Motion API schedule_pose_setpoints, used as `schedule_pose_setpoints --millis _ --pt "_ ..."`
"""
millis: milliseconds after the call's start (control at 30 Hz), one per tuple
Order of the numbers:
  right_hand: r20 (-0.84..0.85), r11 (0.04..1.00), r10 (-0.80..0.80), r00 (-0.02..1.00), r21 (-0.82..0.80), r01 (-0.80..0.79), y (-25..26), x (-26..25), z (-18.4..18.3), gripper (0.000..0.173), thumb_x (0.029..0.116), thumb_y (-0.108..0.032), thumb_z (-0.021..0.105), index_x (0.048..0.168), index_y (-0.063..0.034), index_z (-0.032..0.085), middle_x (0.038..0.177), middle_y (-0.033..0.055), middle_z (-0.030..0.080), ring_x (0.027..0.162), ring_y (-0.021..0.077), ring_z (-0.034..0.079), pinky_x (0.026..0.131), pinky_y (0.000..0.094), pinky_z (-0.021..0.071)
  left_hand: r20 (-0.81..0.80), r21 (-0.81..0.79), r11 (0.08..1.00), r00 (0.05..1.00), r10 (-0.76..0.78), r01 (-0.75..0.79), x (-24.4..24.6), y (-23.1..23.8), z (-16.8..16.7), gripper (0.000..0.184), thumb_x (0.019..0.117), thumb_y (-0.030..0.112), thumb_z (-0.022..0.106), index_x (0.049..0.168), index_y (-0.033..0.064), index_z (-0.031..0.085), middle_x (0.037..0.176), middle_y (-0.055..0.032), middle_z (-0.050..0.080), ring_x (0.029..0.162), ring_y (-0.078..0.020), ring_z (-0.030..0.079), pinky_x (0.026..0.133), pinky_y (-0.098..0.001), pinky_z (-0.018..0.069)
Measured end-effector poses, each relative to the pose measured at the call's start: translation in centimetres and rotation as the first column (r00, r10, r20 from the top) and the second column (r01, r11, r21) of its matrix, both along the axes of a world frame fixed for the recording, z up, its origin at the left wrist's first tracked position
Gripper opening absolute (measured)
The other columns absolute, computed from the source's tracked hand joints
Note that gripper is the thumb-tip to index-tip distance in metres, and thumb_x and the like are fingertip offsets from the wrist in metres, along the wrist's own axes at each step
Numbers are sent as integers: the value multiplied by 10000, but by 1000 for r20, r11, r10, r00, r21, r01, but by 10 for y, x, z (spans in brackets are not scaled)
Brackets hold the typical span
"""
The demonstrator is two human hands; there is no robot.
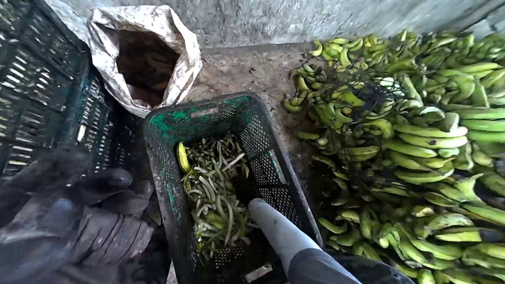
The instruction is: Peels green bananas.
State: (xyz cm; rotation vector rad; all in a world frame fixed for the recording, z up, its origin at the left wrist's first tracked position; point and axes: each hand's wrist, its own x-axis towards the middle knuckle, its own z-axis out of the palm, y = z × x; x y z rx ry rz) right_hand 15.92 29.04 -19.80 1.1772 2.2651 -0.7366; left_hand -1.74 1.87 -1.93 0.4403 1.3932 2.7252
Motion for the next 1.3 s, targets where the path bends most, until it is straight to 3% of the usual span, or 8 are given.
schedule_pose_setpoints --millis 100,233,433,600,833,1000,1200,1300 --pt "-15 972 228 974 -46 -228 15 -2 18 604 938 -389 650 1461 -111 533 1508 212 482 1416 421 414 1136 655 324 -139 108 979 977 -160 175 23 15 23 420 1043 139 501 1431 -13 447 1296 -239 620 1009 -355 693 824 -494 621" --pt "-440 859 -371 818 -498 122 24 5 85 513 965 -271 692 1376 2 549 1283 154 644 1166 194 621 1020 378 507 79 91 909 907 -413 406 56 49 121 232 1030 158 571 1255 151 626 939 -29 679 601 -62 584 550 -213 553" --pt "-709 688 -609 357 -695 -207 19 42 238 571 959 -370 619 1443 -100 482 1222 44 661 1068 119 647 898 313 566 199 -67 906 895 -399 419 66 48 125 453 1062 543 368 1164 184 625 819 -12 658 657 -128 643 607 -293 585" --pt "-399 225 -859 322 -858 -462 -13 42 215 376 1050 -417 410 1172 -147 641 988 95 730 793 184 713 612 329 602 143 -158 878 890 -433 453 77 57 118 389 1079 454 393 1159 146 617 814 -17 663 667 -113 647 586 -258 564" --pt "-703 714 -673 229 -699 -50 -19 59 264 680 918 -237 712 1491 -78 381 1221 115 647 994 171 678 816 331 600 -5 -421 822 905 -426 384 128 43 86 700 1012 594 504 1427 31 489 1066 -43 693 846 -128 672 725 -288 588" --pt "-823 829 -559 105 -559 31 -22 83 300 635 927 -124 686 1478 -40 383 1182 122 656 928 147 690 738 284 599 227 -472 677 820 -526 564 183 58 65 482 1078 389 415 1375 42 567 948 -73 695 735 -158 667 621 -299 573" --pt "-913 915 -403 67 -400 53 -21 101 303 544 941 -83 671 1432 -17 445 1119 82 680 904 106 676 777 259 582 -36 -100 783 784 -620 614 206 82 121 473 1016 514 559 1190 79 631 747 20 656 612 -92 626 589 -260 571" --pt "-892 892 -452 8 -452 -20 -23 105 316 585 927 -67 677 1452 -18 423 1152 115 680 968 161 697 818 304 607 289 -322 635 712 -640 702 207 87 90 384 1100 361 387 1238 56 575 772 -32 608 598 -127 590 531 -285 538"
